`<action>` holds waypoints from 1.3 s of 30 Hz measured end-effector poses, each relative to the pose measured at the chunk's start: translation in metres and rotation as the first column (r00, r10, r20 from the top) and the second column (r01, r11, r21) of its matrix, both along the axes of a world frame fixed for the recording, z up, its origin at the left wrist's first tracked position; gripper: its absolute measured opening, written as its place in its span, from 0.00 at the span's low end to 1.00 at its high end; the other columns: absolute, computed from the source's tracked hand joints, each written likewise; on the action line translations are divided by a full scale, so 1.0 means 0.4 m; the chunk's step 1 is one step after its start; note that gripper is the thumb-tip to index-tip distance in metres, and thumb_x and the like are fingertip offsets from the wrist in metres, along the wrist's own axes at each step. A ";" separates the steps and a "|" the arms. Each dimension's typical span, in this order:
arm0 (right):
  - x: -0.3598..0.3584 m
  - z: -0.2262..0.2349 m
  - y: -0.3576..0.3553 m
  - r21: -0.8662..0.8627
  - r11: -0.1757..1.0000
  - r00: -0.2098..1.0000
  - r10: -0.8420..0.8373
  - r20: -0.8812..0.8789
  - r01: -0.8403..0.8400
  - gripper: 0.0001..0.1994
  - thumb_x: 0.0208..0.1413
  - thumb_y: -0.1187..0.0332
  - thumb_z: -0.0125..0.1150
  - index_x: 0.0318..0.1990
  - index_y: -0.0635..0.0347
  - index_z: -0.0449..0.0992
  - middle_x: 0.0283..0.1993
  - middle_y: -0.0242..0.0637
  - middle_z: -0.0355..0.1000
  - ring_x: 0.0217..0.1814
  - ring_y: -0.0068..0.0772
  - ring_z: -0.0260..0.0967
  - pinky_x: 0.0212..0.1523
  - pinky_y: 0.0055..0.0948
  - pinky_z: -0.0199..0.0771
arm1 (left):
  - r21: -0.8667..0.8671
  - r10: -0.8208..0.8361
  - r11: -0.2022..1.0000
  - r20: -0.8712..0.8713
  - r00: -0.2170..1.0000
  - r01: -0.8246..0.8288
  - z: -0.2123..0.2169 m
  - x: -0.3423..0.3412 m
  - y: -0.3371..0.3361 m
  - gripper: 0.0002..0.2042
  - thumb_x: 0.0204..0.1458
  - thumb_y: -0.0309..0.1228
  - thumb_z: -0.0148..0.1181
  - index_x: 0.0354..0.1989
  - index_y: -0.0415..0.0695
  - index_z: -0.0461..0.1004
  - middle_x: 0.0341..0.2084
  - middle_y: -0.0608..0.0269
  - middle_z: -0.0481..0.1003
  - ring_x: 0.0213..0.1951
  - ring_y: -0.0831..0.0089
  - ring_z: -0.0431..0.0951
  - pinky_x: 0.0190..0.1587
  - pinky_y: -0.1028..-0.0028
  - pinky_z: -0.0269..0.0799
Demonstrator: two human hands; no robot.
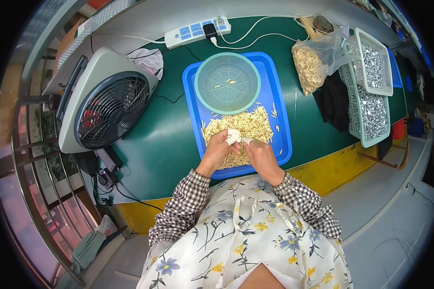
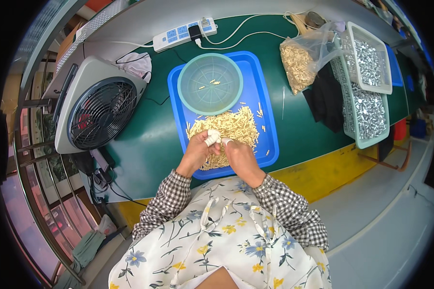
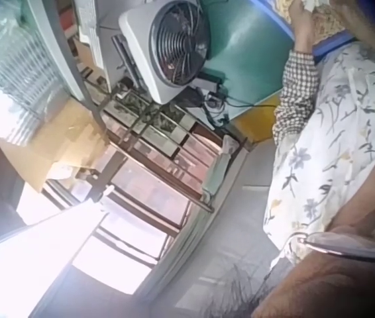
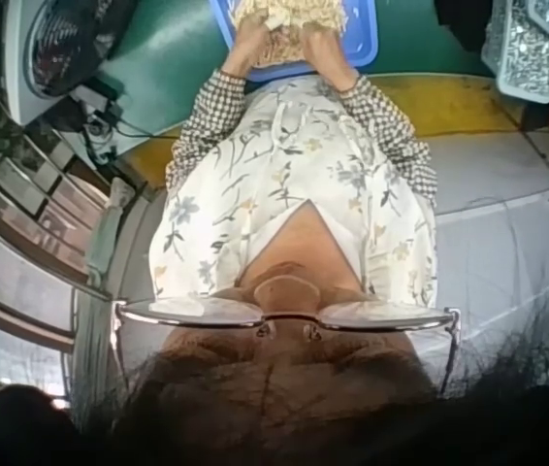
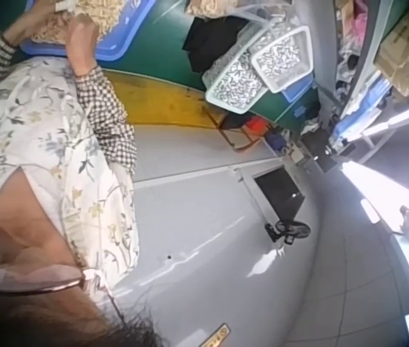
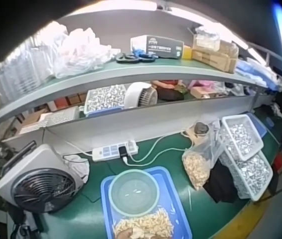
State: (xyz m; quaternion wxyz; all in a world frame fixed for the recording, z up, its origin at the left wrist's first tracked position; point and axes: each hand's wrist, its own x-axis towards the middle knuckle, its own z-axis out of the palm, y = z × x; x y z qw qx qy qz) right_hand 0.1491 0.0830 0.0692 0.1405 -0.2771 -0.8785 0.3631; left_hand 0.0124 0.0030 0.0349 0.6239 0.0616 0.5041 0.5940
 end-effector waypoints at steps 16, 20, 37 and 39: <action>0.062 -0.066 0.005 -0.897 0.436 0.983 -0.183 -0.010 0.072 0.13 0.57 0.73 0.49 0.49 0.65 0.64 0.20 0.27 0.64 0.18 0.16 0.61 0.17 0.15 0.60 | -0.089 -0.072 0.990 0.360 0.930 0.111 -0.050 0.021 -0.009 0.08 0.55 0.28 0.49 0.39 0.38 0.68 0.26 0.64 0.72 0.25 0.79 0.72 0.25 0.80 0.70; 0.080 -0.084 0.009 -0.871 0.464 0.970 -0.236 0.055 0.162 0.10 0.57 0.72 0.48 0.46 0.64 0.66 0.20 0.26 0.64 0.18 0.15 0.61 0.18 0.14 0.60 | -0.248 -0.284 0.956 -0.652 0.702 0.157 -0.067 0.000 0.020 0.07 0.52 0.28 0.53 0.38 0.40 0.69 0.26 0.61 0.72 0.26 0.72 0.74 0.24 0.74 0.70; 0.050 -0.033 -0.001 -0.802 0.548 0.943 -0.327 0.055 0.237 0.08 0.57 0.71 0.49 0.40 0.64 0.69 0.19 0.26 0.64 0.18 0.13 0.60 0.17 0.15 0.58 | -0.086 -0.057 0.996 -0.568 0.821 0.009 -0.033 0.018 0.044 0.06 0.51 0.23 0.52 0.37 0.40 0.69 0.24 0.61 0.68 0.25 0.73 0.71 0.26 0.74 0.70; 0.036 -0.009 -0.005 -0.788 0.576 0.947 -0.321 0.027 0.218 0.07 0.57 0.71 0.49 0.39 0.65 0.70 0.18 0.26 0.64 0.17 0.13 0.59 0.16 0.15 0.58 | -0.115 0.199 0.978 0.245 0.949 -0.176 -0.026 0.003 0.028 0.05 0.53 0.24 0.51 0.37 0.39 0.69 0.25 0.64 0.69 0.25 0.78 0.70 0.24 0.79 0.69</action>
